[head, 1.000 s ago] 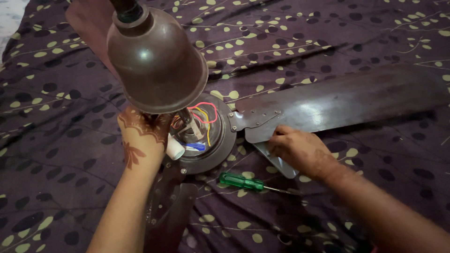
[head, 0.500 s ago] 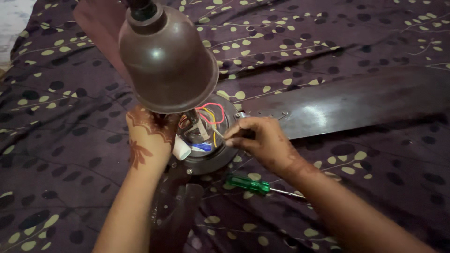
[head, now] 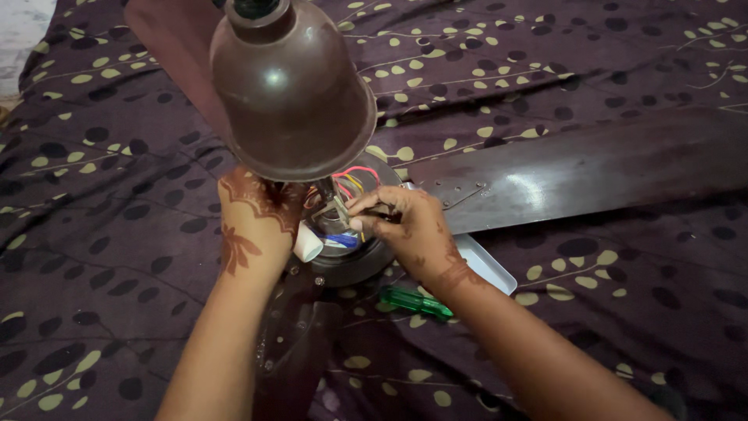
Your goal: The person works on a ceiling fan lying on a bed, using a green-handled screwdriver to unscrew and remove the fan's canopy and wiring cover, handling small screws and a plastic case, then reattaching the cover and tightening it back onto the fan motor housing.
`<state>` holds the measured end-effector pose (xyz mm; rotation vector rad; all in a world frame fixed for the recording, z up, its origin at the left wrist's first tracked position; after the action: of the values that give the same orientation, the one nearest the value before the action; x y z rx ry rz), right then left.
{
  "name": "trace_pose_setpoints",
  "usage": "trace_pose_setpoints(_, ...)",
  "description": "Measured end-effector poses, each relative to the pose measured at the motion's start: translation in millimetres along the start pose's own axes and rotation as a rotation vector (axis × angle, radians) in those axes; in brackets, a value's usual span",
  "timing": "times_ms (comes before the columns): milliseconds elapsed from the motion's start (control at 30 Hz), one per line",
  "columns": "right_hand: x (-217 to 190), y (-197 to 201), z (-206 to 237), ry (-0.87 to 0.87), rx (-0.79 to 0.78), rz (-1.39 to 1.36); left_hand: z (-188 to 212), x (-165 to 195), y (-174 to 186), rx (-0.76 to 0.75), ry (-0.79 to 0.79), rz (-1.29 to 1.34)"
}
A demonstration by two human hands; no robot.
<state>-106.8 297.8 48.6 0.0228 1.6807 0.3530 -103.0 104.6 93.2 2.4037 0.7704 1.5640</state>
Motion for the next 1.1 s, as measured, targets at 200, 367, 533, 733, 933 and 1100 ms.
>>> trace_pose_setpoints(200, -8.3, 0.0, 4.2, 0.003, 0.045, -0.004, -0.8, 3.9, -0.3, 0.0, 0.038, -0.037)
trace_pose_setpoints(367, -13.2, -1.5, 3.2, 0.07, 0.057, 0.08, -1.2, 5.4, -1.1, -0.012, 0.014, 0.022)
trace_pose_setpoints(533, -13.5, -1.5, 4.7, 0.072, 0.053, 0.094, -1.0, 5.6, -1.7, -0.004, 0.013, 0.015)
trace_pose_setpoints(733, -15.9, -2.9, 3.7, 0.091, 0.052, 0.114, -0.8, 11.1, -0.8, -0.015, -0.006, 0.043)
trace_pose_setpoints(933, -19.2, -2.7, 6.3, 0.052, 0.033, 0.174, -0.6, 14.3, -0.5, -0.025, 0.01, 0.071)
trace_pose_setpoints(1100, -20.3, -3.0, 7.1, 0.033, 0.048, 0.109, -1.7, 11.8, -1.1, -0.019, 0.043, 0.006)
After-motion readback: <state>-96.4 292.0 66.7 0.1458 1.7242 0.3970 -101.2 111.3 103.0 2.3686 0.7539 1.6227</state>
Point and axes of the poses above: each hand's wrist, its own z-axis away from the middle knuckle, its own y-axis out of the back of the hand, x = y × z, the point moved 4 cm from there along -z, towards the middle knuckle, and after that the axes turned 2 degrees about x, right-handed, at the moved point
